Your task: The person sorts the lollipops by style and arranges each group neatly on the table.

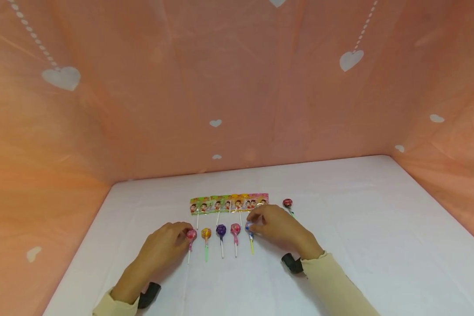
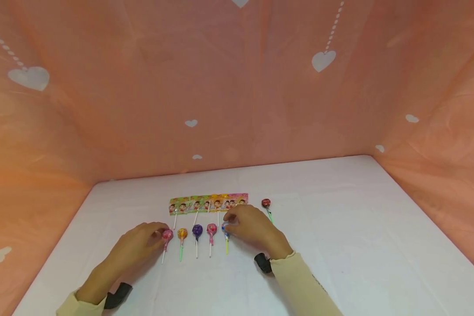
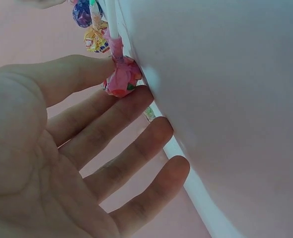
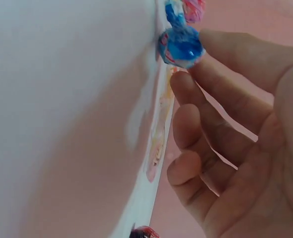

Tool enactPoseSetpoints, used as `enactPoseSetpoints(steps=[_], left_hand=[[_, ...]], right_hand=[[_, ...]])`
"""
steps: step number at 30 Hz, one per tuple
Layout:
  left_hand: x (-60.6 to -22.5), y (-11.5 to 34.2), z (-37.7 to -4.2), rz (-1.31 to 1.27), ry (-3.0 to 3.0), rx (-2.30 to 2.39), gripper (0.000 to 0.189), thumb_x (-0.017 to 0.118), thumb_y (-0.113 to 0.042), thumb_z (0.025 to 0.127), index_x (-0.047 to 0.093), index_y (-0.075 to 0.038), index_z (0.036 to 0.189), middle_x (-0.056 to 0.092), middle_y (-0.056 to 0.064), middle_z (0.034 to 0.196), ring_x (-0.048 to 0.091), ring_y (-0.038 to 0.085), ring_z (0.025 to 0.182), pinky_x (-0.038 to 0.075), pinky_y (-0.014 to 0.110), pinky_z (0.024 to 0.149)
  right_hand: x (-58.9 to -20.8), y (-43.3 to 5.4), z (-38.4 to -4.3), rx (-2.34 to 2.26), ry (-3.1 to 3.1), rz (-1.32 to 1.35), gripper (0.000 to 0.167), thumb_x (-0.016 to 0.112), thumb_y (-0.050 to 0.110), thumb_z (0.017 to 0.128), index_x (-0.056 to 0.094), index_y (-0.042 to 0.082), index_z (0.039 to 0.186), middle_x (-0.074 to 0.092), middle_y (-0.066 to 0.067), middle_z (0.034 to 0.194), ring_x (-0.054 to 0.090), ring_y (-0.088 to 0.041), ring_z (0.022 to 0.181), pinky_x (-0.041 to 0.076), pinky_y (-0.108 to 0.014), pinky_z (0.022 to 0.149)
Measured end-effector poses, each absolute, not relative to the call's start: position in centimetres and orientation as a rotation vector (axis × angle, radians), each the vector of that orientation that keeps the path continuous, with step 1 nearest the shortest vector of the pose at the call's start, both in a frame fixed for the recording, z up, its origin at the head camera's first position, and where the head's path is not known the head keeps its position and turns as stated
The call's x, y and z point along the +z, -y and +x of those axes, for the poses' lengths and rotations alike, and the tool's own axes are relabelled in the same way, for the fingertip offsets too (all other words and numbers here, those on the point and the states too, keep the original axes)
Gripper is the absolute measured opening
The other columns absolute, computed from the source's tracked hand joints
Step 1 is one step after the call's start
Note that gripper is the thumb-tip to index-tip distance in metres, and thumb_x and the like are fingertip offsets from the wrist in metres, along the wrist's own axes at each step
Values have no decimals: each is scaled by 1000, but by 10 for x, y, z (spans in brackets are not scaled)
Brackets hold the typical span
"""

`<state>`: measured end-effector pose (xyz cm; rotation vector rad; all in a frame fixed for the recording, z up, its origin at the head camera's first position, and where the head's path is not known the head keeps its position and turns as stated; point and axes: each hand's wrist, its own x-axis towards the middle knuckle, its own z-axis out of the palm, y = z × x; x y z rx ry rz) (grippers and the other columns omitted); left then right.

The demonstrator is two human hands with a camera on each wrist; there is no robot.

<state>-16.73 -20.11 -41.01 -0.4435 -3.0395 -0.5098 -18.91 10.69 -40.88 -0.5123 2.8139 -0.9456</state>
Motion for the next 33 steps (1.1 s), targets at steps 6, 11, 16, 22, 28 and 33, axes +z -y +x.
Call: enactPoseSetpoints(steps=[6, 11, 16, 22, 28, 33], left_hand=[[-410, 201, -167, -433, 3059, -493, 25, 72, -22, 88, 71, -16, 113, 72, -1, 97, 65, 22, 98, 54, 48, 81], [-411, 202, -166, -434, 3047, -494, 24, 72, -22, 89, 71, -16, 112, 72, -1, 97, 65, 21, 97, 54, 47, 81], [-411, 201, -167, -437, 3036, -502, 24, 71, -22, 90, 71, -16, 112, 72, 0, 99, 65, 22, 97, 54, 48, 82], [-411, 200, -168, -449, 3026, -488, 24, 72, -22, 89, 71, -14, 112, 72, 1, 98, 66, 22, 96, 54, 47, 81], [-411, 199, -168, -434, 3039, -486, 24, 72, -21, 89, 71, -14, 112, 72, 2, 98, 65, 22, 96, 54, 48, 82], [-411, 199, -167, -447, 3030, -478, 24, 72, -21, 89, 71, -13, 112, 72, 2, 98, 65, 22, 95, 55, 47, 81]], right_hand=[[-406, -115, -190, -943, -2831, -511, 15, 70, 25, 91, 73, 22, 105, 68, 11, 98, 57, -9, 88, 49, -32, 83], [-401, -130, -195, -965, -2826, -443, 18, 68, 26, 93, 73, 21, 109, 66, 9, 97, 56, -12, 89, 49, -32, 82], [-397, -159, -203, -977, -2875, -414, 21, 68, 21, 92, 72, 14, 112, 66, 2, 95, 56, -15, 86, 47, -32, 79], [-399, -182, -212, -971, -2926, -378, 25, 67, 20, 93, 70, 10, 116, 66, -5, 104, 59, -17, 89, 47, -34, 81], [-402, -189, -217, -967, -2942, -365, 25, 68, 13, 92, 71, 8, 116, 64, -11, 113, 58, -20, 90, 48, -36, 81], [-407, -194, -219, -960, -2929, -306, 25, 67, 12, 93, 71, 10, 118, 64, -12, 116, 59, -20, 91, 49, -37, 82]])
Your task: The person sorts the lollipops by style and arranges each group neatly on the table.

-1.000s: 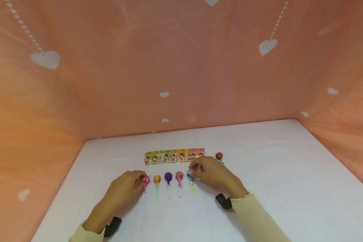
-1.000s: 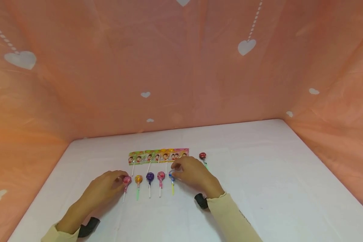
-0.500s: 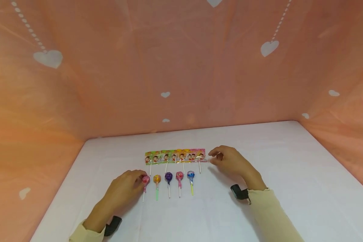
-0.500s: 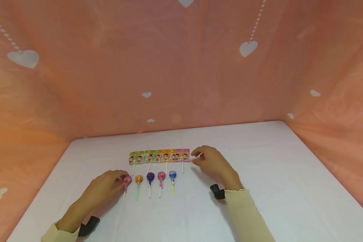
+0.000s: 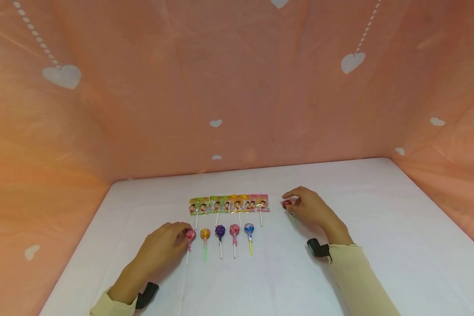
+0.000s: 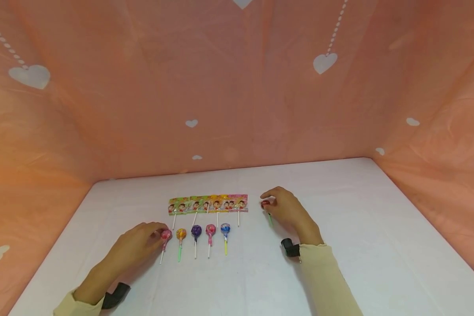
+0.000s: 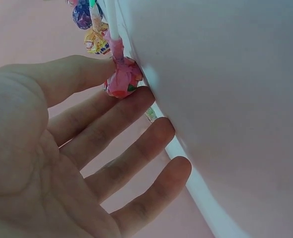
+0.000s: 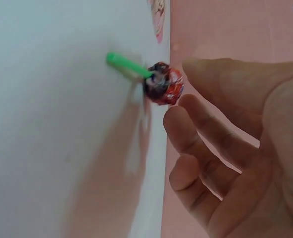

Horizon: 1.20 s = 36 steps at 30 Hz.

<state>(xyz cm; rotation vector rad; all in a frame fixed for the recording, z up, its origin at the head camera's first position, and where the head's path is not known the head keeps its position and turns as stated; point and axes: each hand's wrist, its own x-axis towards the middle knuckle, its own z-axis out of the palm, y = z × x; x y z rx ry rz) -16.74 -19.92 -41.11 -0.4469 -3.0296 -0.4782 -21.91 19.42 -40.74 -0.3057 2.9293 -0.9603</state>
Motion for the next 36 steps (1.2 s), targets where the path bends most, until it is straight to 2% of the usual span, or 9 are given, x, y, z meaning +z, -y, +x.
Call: enactPoseSetpoints(steps=[7, 14, 22, 31, 36], left_hand=[[-411, 201, -166, -450, 3030, -492, 24, 71, -21, 89, 71, -13, 112, 73, 3, 102, 66, 23, 98, 55, 48, 83], [-410, 202, -165, -466, 3015, -491, 24, 72, -21, 89, 71, -13, 112, 73, 3, 103, 66, 24, 98, 55, 49, 82], [-409, 200, -167, -469, 3015, -487, 25, 72, -21, 88, 71, -13, 112, 73, 3, 101, 66, 23, 97, 55, 48, 81], [-412, 200, -165, -439, 3044, -496, 23, 72, -21, 89, 71, -15, 111, 73, 4, 107, 66, 26, 104, 54, 51, 86], [-411, 199, -165, -441, 3034, -488, 23, 72, -21, 89, 72, -15, 111, 73, 4, 106, 66, 25, 102, 55, 50, 87]], right_hand=[[-413, -198, -220, -942, -2900, -292, 29, 67, 16, 94, 69, 10, 122, 65, -13, 115, 58, -21, 91, 49, -39, 83], [-414, -198, -220, -915, -2879, -280, 34, 67, 16, 94, 66, 10, 127, 67, -9, 105, 59, -20, 91, 50, -39, 83], [-414, -198, -219, -957, -2860, -249, 29, 67, 16, 94, 67, 11, 123, 68, -6, 105, 59, -19, 91, 50, -38, 83], [-415, -197, -216, -962, -2833, -235, 29, 68, 17, 93, 69, 10, 122, 67, -4, 99, 58, -19, 88, 49, -34, 79], [-414, -198, -216, -957, -2844, -254, 27, 67, 16, 94, 69, 11, 119, 68, -4, 101, 58, -18, 88, 50, -35, 79]])
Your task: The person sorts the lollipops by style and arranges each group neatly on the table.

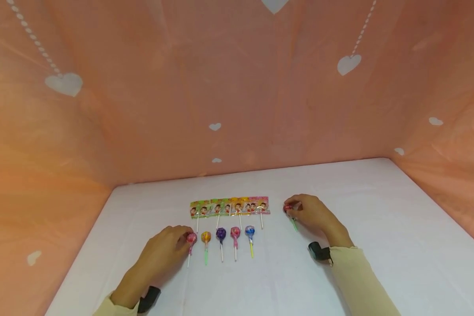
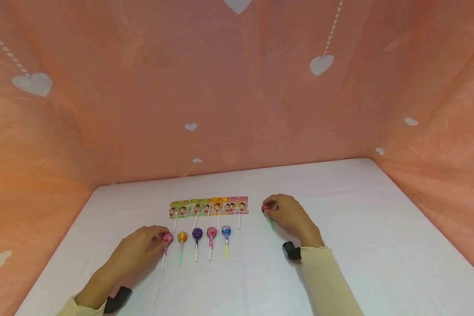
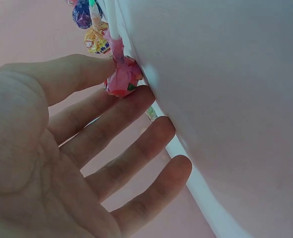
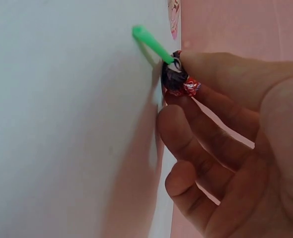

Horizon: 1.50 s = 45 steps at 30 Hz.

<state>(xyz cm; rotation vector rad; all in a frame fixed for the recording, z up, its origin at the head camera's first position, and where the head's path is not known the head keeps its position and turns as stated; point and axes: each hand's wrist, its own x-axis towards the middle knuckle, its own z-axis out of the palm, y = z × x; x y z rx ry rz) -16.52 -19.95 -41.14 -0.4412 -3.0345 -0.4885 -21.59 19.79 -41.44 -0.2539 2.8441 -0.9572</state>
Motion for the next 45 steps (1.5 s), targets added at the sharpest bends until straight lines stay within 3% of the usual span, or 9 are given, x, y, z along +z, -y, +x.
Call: enactPoseSetpoints(steps=[20, 33, 45], left_hand=[[-409, 199, -164, -469, 3008, -440, 24, 73, -20, 88, 71, -12, 111, 73, 4, 103, 67, 24, 97, 56, 48, 82], [-409, 196, -164, -461, 3019, -436, 25, 72, -19, 88, 71, -12, 112, 72, 4, 103, 66, 24, 97, 56, 48, 84], [-409, 196, -163, -455, 3022, -437, 24, 71, -20, 90, 71, -12, 112, 72, 3, 101, 66, 22, 96, 55, 47, 83]], right_hand=[[-410, -191, -219, -995, -2814, -244, 22, 70, 27, 91, 72, 18, 111, 69, 0, 99, 60, -16, 89, 47, -33, 79], [-399, -188, -216, -1064, -2789, -291, 21, 72, 28, 89, 73, 21, 109, 71, -2, 109, 57, -16, 86, 45, -29, 74], [-398, -175, -211, -1062, -2725, -386, 23, 75, 28, 88, 73, 19, 109, 69, 1, 98, 58, -14, 84, 48, -28, 71]])
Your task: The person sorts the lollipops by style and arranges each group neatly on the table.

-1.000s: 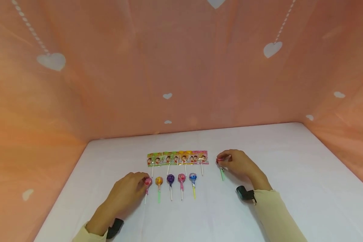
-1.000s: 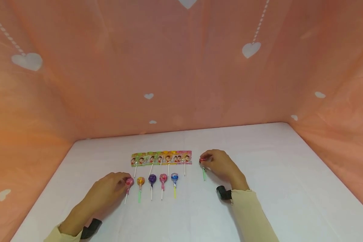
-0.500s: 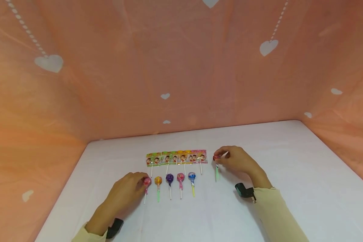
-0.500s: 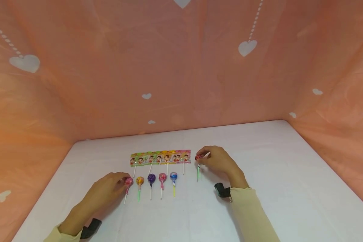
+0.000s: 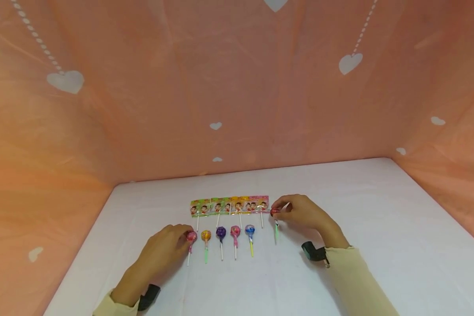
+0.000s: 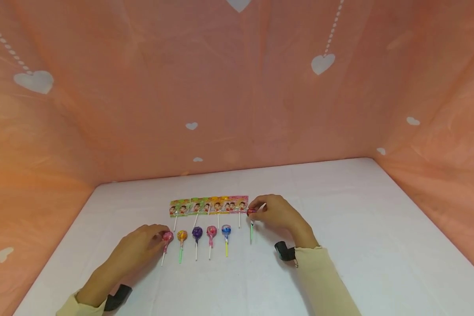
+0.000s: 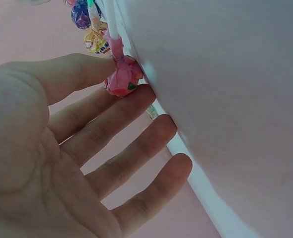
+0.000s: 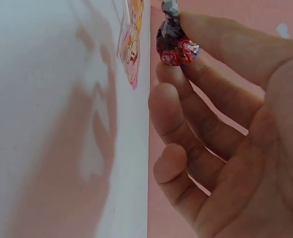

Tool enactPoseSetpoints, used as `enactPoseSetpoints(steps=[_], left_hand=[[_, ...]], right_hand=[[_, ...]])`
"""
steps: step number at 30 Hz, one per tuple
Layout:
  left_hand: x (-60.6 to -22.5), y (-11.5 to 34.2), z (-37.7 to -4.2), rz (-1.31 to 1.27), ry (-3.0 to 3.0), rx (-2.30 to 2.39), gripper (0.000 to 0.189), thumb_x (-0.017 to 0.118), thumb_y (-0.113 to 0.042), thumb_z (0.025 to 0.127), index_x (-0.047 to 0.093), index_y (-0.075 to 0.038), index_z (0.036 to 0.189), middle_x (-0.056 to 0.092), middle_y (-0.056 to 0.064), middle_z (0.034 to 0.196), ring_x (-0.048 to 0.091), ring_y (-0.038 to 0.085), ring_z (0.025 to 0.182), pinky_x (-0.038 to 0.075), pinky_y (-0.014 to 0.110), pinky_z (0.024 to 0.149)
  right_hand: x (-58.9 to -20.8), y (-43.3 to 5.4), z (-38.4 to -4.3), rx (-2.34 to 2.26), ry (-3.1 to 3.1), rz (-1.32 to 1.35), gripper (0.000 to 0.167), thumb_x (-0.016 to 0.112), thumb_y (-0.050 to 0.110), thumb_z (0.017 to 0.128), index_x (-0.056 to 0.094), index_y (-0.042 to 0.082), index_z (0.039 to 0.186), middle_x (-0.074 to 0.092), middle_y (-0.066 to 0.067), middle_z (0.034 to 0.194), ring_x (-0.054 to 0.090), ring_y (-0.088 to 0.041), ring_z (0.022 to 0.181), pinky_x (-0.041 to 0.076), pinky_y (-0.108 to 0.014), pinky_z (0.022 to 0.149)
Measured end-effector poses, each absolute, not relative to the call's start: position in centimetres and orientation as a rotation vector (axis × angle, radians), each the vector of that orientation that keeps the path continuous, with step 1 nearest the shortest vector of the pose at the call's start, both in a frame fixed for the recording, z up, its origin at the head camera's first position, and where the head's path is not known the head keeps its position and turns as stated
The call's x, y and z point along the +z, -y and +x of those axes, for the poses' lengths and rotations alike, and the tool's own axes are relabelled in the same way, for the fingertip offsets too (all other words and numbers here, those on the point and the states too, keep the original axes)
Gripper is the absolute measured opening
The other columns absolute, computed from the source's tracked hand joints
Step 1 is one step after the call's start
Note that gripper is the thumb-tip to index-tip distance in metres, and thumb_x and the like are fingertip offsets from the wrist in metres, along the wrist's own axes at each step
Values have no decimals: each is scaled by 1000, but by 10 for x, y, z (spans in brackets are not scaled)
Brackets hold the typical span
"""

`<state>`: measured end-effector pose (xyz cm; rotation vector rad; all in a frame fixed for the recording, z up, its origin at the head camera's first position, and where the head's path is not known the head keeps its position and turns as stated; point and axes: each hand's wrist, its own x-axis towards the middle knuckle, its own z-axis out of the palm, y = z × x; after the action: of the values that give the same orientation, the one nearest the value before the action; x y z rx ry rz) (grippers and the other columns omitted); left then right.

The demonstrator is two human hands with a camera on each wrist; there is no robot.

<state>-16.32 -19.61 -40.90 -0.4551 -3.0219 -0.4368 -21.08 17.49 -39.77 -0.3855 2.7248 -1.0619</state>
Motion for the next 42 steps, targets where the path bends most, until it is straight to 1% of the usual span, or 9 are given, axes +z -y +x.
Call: enactPoseSetpoints(steps=[10, 18, 25, 34, 42], left_hand=[[-409, 197, -165, -445, 3028, -437, 25, 72, -21, 89, 71, -12, 112, 72, 3, 101, 66, 23, 97, 55, 47, 83], [-410, 197, -162, -426, 3052, -450, 25, 72, -21, 89, 71, -12, 113, 73, 4, 105, 66, 24, 99, 55, 49, 87], [-407, 196, -164, -445, 3042, -443, 26, 72, -21, 89, 71, -11, 114, 72, 4, 104, 65, 23, 98, 55, 48, 85], [-406, 195, -165, -462, 3039, -424, 25, 72, -20, 89, 71, -11, 113, 72, 2, 100, 65, 21, 94, 56, 46, 83], [-407, 196, -165, -452, 3045, -426, 25, 73, -22, 89, 71, -12, 112, 72, 1, 99, 63, 19, 90, 56, 44, 81]], right_hand=[[-398, -166, -209, -1061, -2717, -424, 19, 76, 25, 87, 73, 19, 104, 68, 2, 92, 56, -13, 79, 46, -29, 71], [-402, -158, -206, -1051, -2700, -454, 20, 77, 24, 86, 73, 19, 105, 67, 4, 88, 57, -12, 79, 46, -29, 73], [-401, -154, -205, -1031, -2716, -456, 21, 77, 23, 86, 72, 17, 105, 65, 3, 87, 56, -13, 80, 47, -29, 73], [-403, -150, -203, -1026, -2701, -423, 17, 78, 24, 85, 72, 22, 101, 63, 5, 86, 55, -14, 81, 47, -29, 74], [-406, -149, -199, -1001, -2689, -508, 15, 79, 20, 84, 71, 22, 98, 64, 8, 86, 56, -12, 82, 47, -29, 75]])
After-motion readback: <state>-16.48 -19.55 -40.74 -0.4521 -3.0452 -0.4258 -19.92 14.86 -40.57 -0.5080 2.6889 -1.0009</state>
